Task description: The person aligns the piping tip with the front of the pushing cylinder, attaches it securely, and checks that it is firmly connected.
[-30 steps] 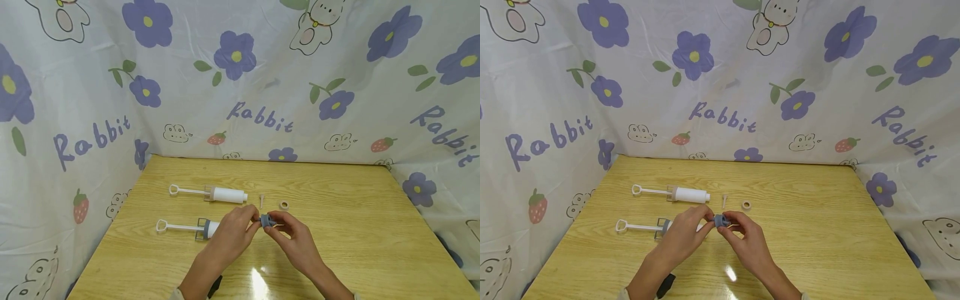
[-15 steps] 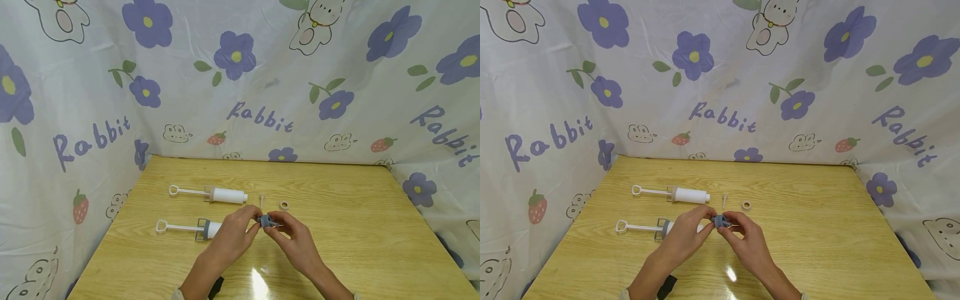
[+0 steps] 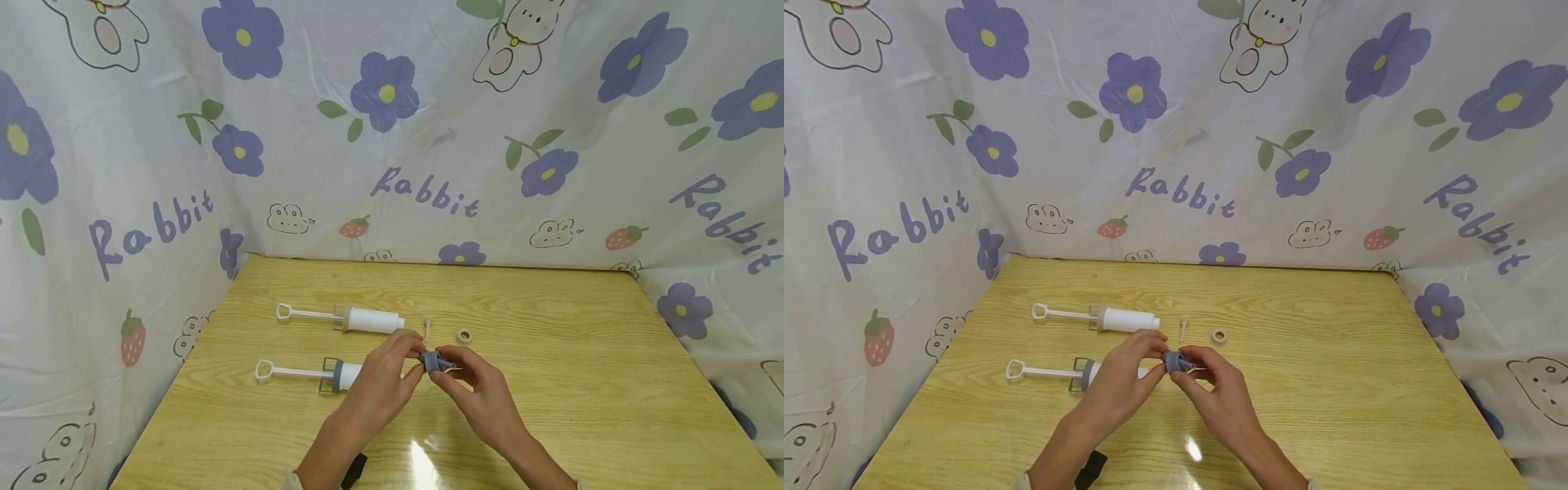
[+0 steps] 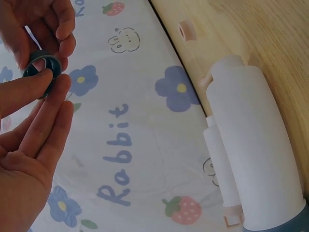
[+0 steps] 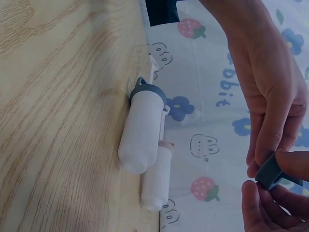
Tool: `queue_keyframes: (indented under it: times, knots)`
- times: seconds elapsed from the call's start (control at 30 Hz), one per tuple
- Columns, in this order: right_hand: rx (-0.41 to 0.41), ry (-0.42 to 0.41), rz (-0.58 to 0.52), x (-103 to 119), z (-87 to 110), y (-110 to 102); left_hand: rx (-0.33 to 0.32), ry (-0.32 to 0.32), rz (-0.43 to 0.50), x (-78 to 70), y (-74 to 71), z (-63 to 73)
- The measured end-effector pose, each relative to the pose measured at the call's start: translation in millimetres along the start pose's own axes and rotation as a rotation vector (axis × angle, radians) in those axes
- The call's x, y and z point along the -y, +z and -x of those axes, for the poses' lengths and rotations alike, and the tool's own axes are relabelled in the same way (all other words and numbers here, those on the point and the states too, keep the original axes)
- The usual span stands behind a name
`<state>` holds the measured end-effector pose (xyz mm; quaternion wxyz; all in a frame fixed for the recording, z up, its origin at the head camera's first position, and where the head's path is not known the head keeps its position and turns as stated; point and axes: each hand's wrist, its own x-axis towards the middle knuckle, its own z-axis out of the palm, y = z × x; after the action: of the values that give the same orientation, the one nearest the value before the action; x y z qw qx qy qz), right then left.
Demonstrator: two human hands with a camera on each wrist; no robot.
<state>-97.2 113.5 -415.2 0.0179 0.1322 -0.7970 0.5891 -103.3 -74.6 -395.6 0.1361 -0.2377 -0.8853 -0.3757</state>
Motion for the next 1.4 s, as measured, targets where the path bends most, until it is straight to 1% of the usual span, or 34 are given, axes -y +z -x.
queue_keyframes:
  times: [0.3, 0.53, 0.7, 0.93, 1.17, 1.4]
  knots:
    - [0.001, -0.010, 0.011, -0.4, -1.0, 0.0, -0.040, -0.046, 0.007, -0.7, 2.0, -0.2]
    - [0.002, -0.007, 0.011, 1.3, -0.3, -0.6, -0.065, -0.047, -0.007, -0.8, 2.6, 0.5]
    - [-0.002, -0.011, 0.016, 1.1, -0.6, -0.4, -0.086, -0.032, -0.018, -1.4, 3.3, 1.1]
    - [-0.014, 0.029, 0.025, 1.5, -1.2, 0.5, -0.064, -0.032, 0.017, -2.5, 4.0, 2.1]
    - [-0.012, 0.030, 0.027, 0.6, -1.1, 0.4, -0.047, -0.022, 0.045, -2.8, 4.1, 2.5]
    - [-0.004, 0.024, 0.025, -0.3, -1.4, 0.2, -0.064, -0.012, 0.108, -0.4, 5.3, 3.6]
